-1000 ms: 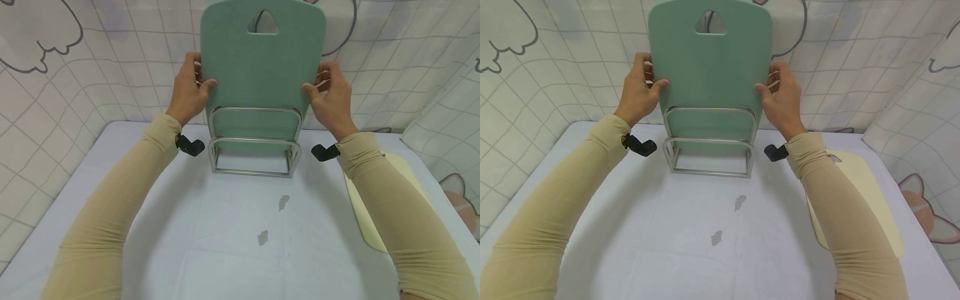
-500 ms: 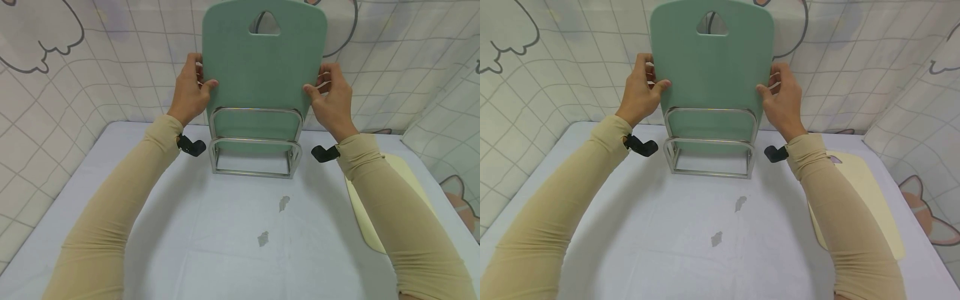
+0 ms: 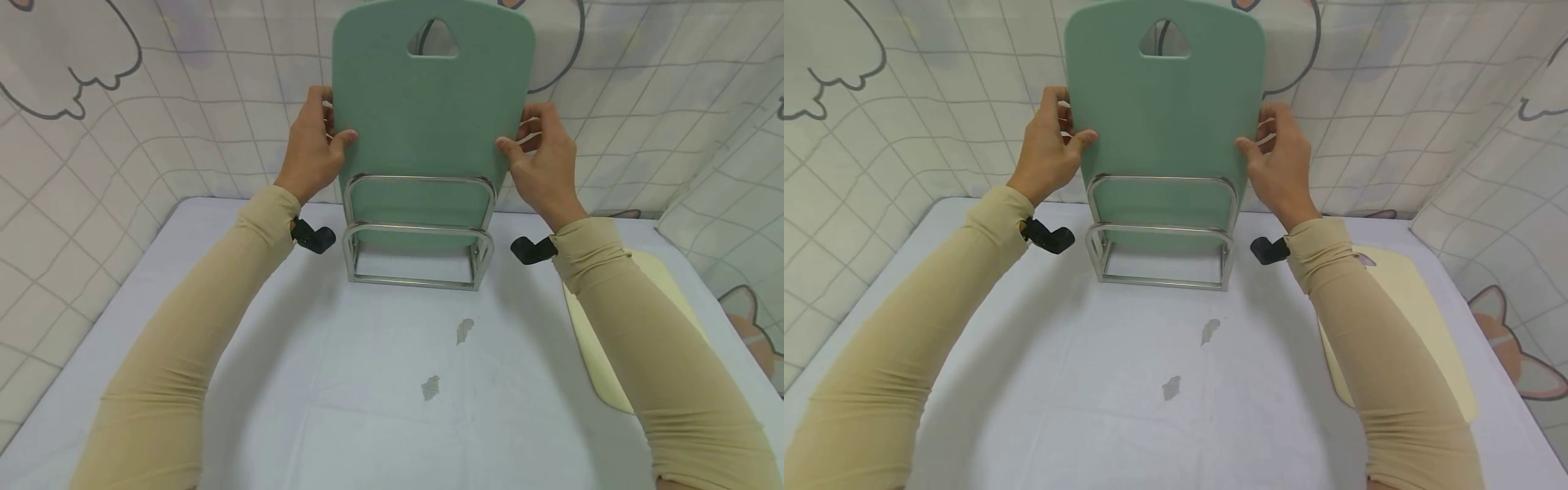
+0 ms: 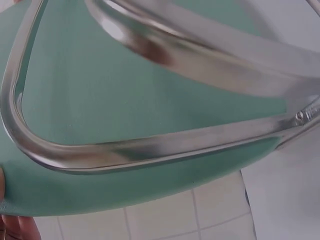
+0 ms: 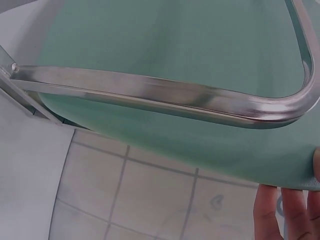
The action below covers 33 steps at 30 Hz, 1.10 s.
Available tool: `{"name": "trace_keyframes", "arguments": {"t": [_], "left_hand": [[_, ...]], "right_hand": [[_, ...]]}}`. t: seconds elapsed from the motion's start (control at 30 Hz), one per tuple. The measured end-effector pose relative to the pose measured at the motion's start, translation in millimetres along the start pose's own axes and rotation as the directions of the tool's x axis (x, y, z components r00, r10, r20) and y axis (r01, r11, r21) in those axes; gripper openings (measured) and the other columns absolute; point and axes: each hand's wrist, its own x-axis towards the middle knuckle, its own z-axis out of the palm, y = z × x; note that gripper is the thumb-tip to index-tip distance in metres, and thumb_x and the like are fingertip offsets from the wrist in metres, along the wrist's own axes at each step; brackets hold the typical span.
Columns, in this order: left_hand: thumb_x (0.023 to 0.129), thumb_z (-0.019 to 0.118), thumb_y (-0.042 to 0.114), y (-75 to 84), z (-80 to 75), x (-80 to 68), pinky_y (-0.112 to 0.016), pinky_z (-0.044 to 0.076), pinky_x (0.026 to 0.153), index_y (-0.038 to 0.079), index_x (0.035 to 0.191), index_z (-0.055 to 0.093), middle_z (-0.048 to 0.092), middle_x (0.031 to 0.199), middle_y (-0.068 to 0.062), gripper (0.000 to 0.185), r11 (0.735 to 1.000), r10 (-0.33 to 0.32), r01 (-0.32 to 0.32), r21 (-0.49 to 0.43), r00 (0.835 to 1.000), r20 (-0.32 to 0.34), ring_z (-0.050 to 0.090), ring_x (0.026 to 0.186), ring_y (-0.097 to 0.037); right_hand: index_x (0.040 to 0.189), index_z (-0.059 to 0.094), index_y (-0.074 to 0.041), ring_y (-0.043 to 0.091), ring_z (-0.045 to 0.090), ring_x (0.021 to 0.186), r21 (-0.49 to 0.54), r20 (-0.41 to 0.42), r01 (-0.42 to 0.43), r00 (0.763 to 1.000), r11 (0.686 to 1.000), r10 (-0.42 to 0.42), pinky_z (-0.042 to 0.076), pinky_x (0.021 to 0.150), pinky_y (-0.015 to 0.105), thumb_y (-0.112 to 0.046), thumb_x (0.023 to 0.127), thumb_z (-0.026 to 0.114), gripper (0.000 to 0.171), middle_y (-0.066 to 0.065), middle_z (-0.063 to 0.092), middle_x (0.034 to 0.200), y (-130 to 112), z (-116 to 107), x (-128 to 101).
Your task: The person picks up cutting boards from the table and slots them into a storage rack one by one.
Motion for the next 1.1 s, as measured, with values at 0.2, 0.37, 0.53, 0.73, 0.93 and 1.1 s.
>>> {"name": "trace_keyframes", "arguments": {"t": [0.2, 0.37, 0.53, 0.73, 0.93, 1.1], "left_hand": [[0.103, 0.061, 0.014, -0.5, -2.1, 0.5, -0.03, 0.043, 0.086, 0.003, 0.144, 0.037, 0.048, 0.113, -0.012, 0.049, 1.0, -0.001, 0.0, 0.026, 1.0, 0.024, 0.046, 0.1, -0.022], [0.104, 0.06, 0.014, 1.9, -4.1, -0.3, -0.031, 0.045, 0.089, 0.004, 0.146, 0.036, 0.049, 0.118, -0.014, 0.049, 0.999, -0.027, 0.025, 0.039, 0.999, 0.046, 0.048, 0.103, -0.023], [0.104, 0.059, 0.014, 2.7, -4.5, -0.2, -0.029, 0.044, 0.088, 0.004, 0.144, 0.037, 0.048, 0.118, -0.012, 0.046, 0.998, -0.044, 0.042, 0.043, 0.998, 0.053, 0.048, 0.103, -0.021], [0.104, 0.058, 0.015, 4.5, -6.0, 0.6, -0.027, 0.045, 0.087, 0.002, 0.142, 0.039, 0.049, 0.119, -0.011, 0.045, 0.998, -0.054, 0.051, 0.04, 0.997, 0.057, 0.049, 0.103, -0.019], [0.104, 0.057, 0.015, 6.3, -7.9, -0.2, -0.027, 0.046, 0.088, 0.002, 0.142, 0.04, 0.048, 0.12, -0.011, 0.045, 0.998, -0.056, 0.053, 0.041, 0.996, 0.067, 0.05, 0.103, -0.02], [0.104, 0.056, 0.015, 7.0, -8.7, -0.6, -0.028, 0.047, 0.089, 0.002, 0.144, 0.039, 0.048, 0.123, -0.012, 0.045, 0.997, -0.067, 0.063, 0.051, 0.995, 0.075, 0.051, 0.104, -0.021]], "right_hand": [[0.13, 0.054, -0.01, 0.011, 0.06, 0.089, -0.034, 0.009, 0.004, 1.0, 0.999, -0.004, 0.047, 0.078, 0.017, -0.022, 0.098, 0.07, 0.037, -0.014, 0.049, 0.097, -0.2, -0.5, 0.8], [0.131, 0.053, -0.009, 0.016, 0.063, 0.094, -0.053, 0.027, -0.012, 1.0, 0.999, 0.013, 0.049, 0.081, 0.019, -0.022, 0.099, 0.068, 0.038, -0.012, 0.05, 0.098, -1.2, -1.9, 2.1], [0.133, 0.052, -0.011, 0.016, 0.064, 0.099, -0.066, 0.045, -0.041, 0.998, 0.997, 0.044, 0.052, 0.084, 0.022, -0.024, 0.1, 0.067, 0.039, -0.012, 0.05, 0.1, -2.1, -4.1, 2.8], [0.133, 0.051, -0.015, 0.014, 0.064, 0.102, -0.064, 0.071, -0.079, 0.994, 0.995, 0.083, 0.053, 0.084, 0.022, -0.029, 0.1, 0.066, 0.04, -0.013, 0.05, 0.1, -1.6, -8.4, 3.9], [0.133, 0.05, -0.015, 0.017, 0.065, 0.105, -0.068, 0.092, -0.09, 0.991, 0.994, 0.096, 0.055, 0.08, 0.019, -0.031, 0.101, 0.064, 0.039, -0.012, 0.05, 0.102, -0.9, -13.1, 2.7], [0.136, 0.049, -0.013, 0.019, 0.065, 0.108, -0.066, 0.114, -0.095, 0.988, 0.993, 0.102, 0.055, 0.08, 0.02, -0.03, 0.101, 0.063, 0.042, -0.01, 0.051, 0.105, -1.4, -14.5, 1.1]]}}
